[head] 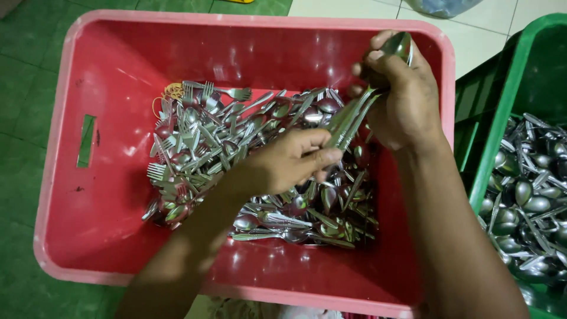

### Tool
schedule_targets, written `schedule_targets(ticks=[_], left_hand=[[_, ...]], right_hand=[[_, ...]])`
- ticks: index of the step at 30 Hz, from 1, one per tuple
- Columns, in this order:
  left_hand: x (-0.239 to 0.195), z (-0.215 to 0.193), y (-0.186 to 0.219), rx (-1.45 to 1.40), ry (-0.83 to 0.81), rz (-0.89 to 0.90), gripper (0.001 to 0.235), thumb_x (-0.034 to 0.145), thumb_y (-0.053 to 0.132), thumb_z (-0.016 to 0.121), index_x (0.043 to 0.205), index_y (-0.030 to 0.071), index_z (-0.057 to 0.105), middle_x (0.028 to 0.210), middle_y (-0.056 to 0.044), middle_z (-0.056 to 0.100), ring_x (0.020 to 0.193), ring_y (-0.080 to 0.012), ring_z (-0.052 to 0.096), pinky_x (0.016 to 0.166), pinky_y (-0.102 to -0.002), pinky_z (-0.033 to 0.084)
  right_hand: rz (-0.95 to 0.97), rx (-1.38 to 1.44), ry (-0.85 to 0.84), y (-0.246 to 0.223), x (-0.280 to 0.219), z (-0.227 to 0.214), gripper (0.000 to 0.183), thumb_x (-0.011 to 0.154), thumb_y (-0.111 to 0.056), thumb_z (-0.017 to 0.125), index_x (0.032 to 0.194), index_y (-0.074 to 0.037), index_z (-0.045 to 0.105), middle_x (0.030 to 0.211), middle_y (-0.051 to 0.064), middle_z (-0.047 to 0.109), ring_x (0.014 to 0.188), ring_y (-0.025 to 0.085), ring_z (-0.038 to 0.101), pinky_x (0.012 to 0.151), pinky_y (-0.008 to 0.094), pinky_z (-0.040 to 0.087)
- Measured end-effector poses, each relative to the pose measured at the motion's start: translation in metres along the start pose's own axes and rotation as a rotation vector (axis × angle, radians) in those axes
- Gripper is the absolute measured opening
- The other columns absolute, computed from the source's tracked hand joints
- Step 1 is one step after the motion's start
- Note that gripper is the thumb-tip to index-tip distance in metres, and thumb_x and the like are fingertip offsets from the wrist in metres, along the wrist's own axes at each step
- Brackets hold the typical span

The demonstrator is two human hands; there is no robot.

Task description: The person sorts mixed cutlery from a pink bin, picking up spoons and forks and placing them into a green bin. They occasionally wipe the cutlery with a cloth while continuing to sort.

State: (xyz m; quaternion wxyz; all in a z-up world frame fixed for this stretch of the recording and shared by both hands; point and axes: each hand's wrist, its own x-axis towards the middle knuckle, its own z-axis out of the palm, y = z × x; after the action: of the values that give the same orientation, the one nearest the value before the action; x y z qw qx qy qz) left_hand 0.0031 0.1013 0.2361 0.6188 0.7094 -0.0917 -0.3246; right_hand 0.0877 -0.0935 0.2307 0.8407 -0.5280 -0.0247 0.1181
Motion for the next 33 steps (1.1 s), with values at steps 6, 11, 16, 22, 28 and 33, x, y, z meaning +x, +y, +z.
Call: schedule_targets(ticks=[6, 11, 16, 22, 28, 33], left_hand=[[0.011, -0.031, -0.039, 0.368, -0.089, -0.318, 0.053, 0.098, 0.048, 0.038, 0.123, 0.010, 0.066, 0.101, -0.009, 0.074, 0.072, -0.0176, 0.064, 0.064, -0.036, 0.050], [0.024, -0.010, -0.115, 1.141, -0.148, -0.575, 0.026, 0.088, -0.006, 0.057, 0.111, -0.005, 0.071, 0.100, -0.021, 0.072, 0.077, -0.0295, 0.074, 0.072, -0.036, 0.065], [0.031, 0.007, -0.197, 1.662, 0.113, -0.099, 0.041, 0.070, 0.004, 0.076, 0.109, 0.008, 0.065, 0.115, -0.012, 0.052, 0.098, -0.0262, 0.050, 0.079, -0.037, 0.041], [0.004, 0.012, -0.176, 1.943, -0.306, -0.121, 0.054, 0.080, 0.031, 0.077, 0.128, 0.011, 0.063, 0.121, -0.012, 0.055, 0.103, -0.0234, 0.048, 0.086, -0.036, 0.046], [-0.005, -0.005, -0.187, 1.673, -0.272, -0.105, 0.044, 0.092, 0.031, 0.066, 0.129, 0.008, 0.058, 0.146, -0.017, 0.047, 0.124, -0.0320, 0.049, 0.105, -0.050, 0.044], [-0.010, -0.017, -0.114, 1.114, 0.092, -0.274, 0.031, 0.105, 0.027, 0.046, 0.123, 0.002, 0.053, 0.095, -0.007, 0.054, 0.074, -0.0166, 0.050, 0.061, -0.031, 0.051]], right_hand=[[-0.029, -0.050, 0.115, 0.003, 0.007, -0.007, 0.022, 0.102, 0.000, 0.051, 0.116, -0.014, 0.060, 0.104, 0.004, 0.063, 0.076, 0.011, 0.057, 0.062, 0.025, 0.049], [-0.048, -0.127, 0.205, -0.005, 0.006, -0.004, 0.023, 0.098, 0.000, 0.056, 0.114, -0.014, 0.061, 0.100, 0.002, 0.067, 0.060, 0.005, 0.047, 0.050, 0.020, 0.037], [-0.059, -0.315, 0.232, 0.003, 0.009, -0.011, 0.019, 0.097, -0.009, 0.066, 0.114, -0.017, 0.065, 0.084, -0.002, 0.058, 0.066, 0.008, 0.051, 0.055, 0.023, 0.046], [-0.023, -0.225, 0.191, -0.004, 0.004, -0.002, 0.018, 0.097, -0.009, 0.065, 0.113, -0.016, 0.064, 0.086, -0.003, 0.063, 0.062, 0.006, 0.049, 0.052, 0.021, 0.042], [-0.035, -0.207, 0.167, -0.002, 0.006, -0.004, 0.014, 0.096, -0.006, 0.065, 0.107, -0.015, 0.067, 0.082, -0.001, 0.062, 0.058, 0.006, 0.049, 0.047, 0.021, 0.038], [0.015, -0.237, 0.100, -0.012, 0.001, 0.004, 0.014, 0.099, -0.005, 0.062, 0.111, -0.011, 0.065, 0.084, 0.003, 0.065, 0.057, 0.007, 0.053, 0.043, 0.021, 0.039]])
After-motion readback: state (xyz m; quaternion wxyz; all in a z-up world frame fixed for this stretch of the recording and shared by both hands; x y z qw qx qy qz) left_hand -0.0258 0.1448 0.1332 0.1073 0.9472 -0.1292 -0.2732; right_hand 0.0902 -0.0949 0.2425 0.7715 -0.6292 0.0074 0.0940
